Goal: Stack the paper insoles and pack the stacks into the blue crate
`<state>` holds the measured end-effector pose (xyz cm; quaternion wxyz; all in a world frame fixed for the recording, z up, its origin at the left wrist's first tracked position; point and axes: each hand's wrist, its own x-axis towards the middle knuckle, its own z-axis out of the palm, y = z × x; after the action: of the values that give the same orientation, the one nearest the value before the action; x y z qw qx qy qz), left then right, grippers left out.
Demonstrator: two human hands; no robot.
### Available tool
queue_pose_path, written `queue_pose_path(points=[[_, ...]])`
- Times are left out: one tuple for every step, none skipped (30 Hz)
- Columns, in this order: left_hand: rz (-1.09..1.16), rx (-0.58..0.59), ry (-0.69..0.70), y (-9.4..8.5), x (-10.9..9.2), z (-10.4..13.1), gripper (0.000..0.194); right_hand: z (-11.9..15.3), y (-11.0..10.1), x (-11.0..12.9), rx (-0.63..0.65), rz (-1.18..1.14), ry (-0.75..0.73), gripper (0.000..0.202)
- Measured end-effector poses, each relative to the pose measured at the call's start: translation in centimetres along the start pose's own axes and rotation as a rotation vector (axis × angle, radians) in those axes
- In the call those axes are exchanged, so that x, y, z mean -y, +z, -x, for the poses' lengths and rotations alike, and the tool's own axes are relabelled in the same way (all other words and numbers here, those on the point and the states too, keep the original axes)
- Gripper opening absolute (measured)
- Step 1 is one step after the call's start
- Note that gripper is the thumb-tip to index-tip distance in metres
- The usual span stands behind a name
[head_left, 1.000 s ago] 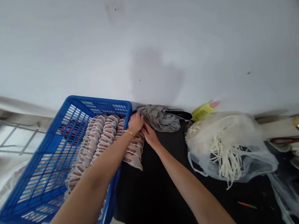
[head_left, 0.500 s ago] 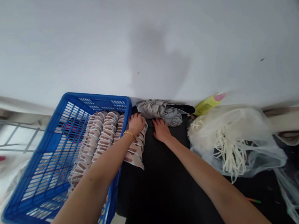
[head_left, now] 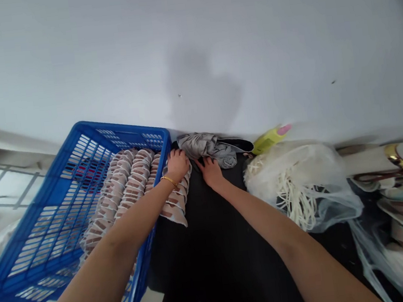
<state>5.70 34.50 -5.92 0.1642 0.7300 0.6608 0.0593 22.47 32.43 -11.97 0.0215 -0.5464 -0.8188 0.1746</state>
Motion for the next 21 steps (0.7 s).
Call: queue_pose_path(points=[[0.004, -0.004, 0.025, -0.3, -0.4, 0.1, 0.038, 0.7, 0.0, -0.3, 0.004, -0.001, -0.010, 0.058], [0.012, -0.002, 0.056, -0.6, -0.9, 0.3, 0.039, 1.4, -0.1, -0.6, 0.007, -0.002, -0.020, 0.058], [0.022, 0.010, 0.089, -0.8, -1.5, 0.6, 0.038, 2.1, -0.2, -0.9, 0.008, -0.004, -0.028, 0.058], [0.036, 0.031, 0.122, -0.8, -2.2, 0.8, 0.037, 2.7, -0.4, -1.2, 0.008, -0.007, -0.036, 0.058], [0.052, 0.061, 0.151, -0.7, -3.0, 1.2, 0.036, 3.4, -0.5, -1.5, 0.007, -0.012, -0.042, 0.059], [0.068, 0.094, 0.170, -0.4, -3.9, 1.6, 0.034, 4.0, -0.6, -1.8, 0.005, -0.018, -0.048, 0.059], [0.085, 0.128, 0.179, 0.1, -4.8, 2.0, 0.033, 4.7, -0.8, -2.1, 0.004, -0.027, -0.052, 0.060], [0.100, 0.159, 0.175, 0.7, -5.7, 2.4, 0.033, 5.3, -1.0, -2.3, 0.000, -0.036, -0.054, 0.060], [0.113, 0.184, 0.159, 1.3, -6.5, 2.8, 0.033, 6.0, -1.1, -2.6, -0.004, -0.047, -0.052, 0.061], [0.125, 0.202, 0.135, 2.0, -7.2, 3.2, 0.032, 6.7, -1.2, -2.8, -0.011, -0.057, -0.046, 0.061], [0.138, 0.212, 0.103, 2.7, -7.8, 3.6, 0.032, 7.4, -1.3, -3.0, -0.019, -0.068, -0.033, 0.061], [0.150, 0.216, 0.067, 3.4, -8.2, 3.9, 0.032, 8.2, -1.3, -3.2, -0.031, -0.079, -0.014, 0.061], [0.165, 0.216, 0.031, 4.0, -8.6, 4.2, 0.033, 9.0, -1.2, -3.3, -0.045, -0.090, 0.012, 0.061], [0.183, 0.217, -0.005, 4.6, -8.9, 4.5, 0.034, 9.8, -1.1, -3.4, -0.064, -0.101, 0.048, 0.061], [0.205, 0.221, -0.038, 5.1, -9.2, 4.8, 0.035, 10.5, -0.8, -3.4, -0.090, -0.111, 0.098, 0.060], [0.232, 0.227, -0.067, 5.5, -9.5, 5.3, 0.038, 11.1, -0.5, -3.4, -0.123, -0.119, 0.162, 0.058], [0.262, 0.234, -0.092, 5.9, -9.7, 5.8, 0.041, 11.6, -0.1, -3.2, -0.162, -0.124, 0.241, 0.056], [0.292, 0.241, -0.115, 6.2, -10.1, 6.4, 0.044, 11.9, 0.3, -3.0, -0.205, -0.127, 0.328, 0.056], [0.322, 0.242, -0.137, 6.5, -10.4, 7.0, 0.048, 12.0, 0.8, -2.7, -0.246, -0.128, 0.417, 0.058], [0.349, 0.236, -0.157, 6.5, -10.7, 7.6, 0.050, 11.8, 1.2, -2.3, -0.284, -0.127, 0.496, 0.063], [0.374, 0.224, -0.175, 6.4, -11.0, 8.3, 0.051, 11.5, 1.7, -1.9, -0.313, -0.127, 0.559, 0.069]])
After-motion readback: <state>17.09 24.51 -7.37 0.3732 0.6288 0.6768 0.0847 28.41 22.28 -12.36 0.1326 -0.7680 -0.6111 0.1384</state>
